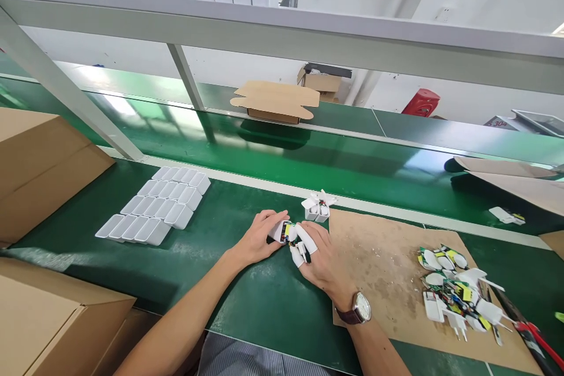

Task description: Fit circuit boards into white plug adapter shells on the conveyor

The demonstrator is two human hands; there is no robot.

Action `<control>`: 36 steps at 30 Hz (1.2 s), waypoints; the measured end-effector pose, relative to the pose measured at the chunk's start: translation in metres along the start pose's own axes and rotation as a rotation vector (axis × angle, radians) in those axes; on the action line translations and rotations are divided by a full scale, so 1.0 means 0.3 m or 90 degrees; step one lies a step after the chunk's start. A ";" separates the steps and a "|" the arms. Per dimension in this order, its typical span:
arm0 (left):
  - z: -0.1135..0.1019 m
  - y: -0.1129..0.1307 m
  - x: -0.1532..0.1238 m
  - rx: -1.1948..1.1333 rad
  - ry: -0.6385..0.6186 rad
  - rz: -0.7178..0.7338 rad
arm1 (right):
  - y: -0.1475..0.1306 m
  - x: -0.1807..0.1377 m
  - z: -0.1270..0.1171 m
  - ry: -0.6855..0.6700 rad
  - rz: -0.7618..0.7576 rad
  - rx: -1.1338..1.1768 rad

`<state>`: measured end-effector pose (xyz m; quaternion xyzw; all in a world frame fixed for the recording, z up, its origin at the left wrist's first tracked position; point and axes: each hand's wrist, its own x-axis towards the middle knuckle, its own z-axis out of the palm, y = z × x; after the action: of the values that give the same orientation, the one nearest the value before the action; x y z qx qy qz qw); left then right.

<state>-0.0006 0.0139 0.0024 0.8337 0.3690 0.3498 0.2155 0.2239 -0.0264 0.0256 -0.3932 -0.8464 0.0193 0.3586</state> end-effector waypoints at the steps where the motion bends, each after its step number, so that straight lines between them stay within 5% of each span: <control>1: 0.000 0.000 -0.001 0.000 -0.001 0.002 | 0.001 -0.001 0.000 -0.002 -0.001 -0.002; 14: 0.032 0.017 -0.009 -0.133 -0.025 0.001 | 0.000 0.003 -0.001 -0.023 0.055 0.063; 18: 0.042 0.018 -0.008 -0.248 0.024 -0.087 | 0.018 -0.008 0.001 -0.016 0.132 0.174; 26: 0.046 0.013 -0.010 -0.530 0.017 -0.225 | 0.036 -0.016 0.075 -0.069 0.111 0.195; 33: 0.031 0.043 -0.012 -0.472 0.020 -0.181 | 0.016 -0.011 0.042 0.009 0.148 0.192; 36: 0.025 0.052 -0.010 -0.431 0.023 -0.181 | 0.017 -0.009 0.044 -0.052 0.109 0.164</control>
<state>0.0109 0.0011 0.0057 0.6492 0.3480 0.4337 0.5190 0.2202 -0.0213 0.0127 -0.4137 -0.8140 0.1742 0.3687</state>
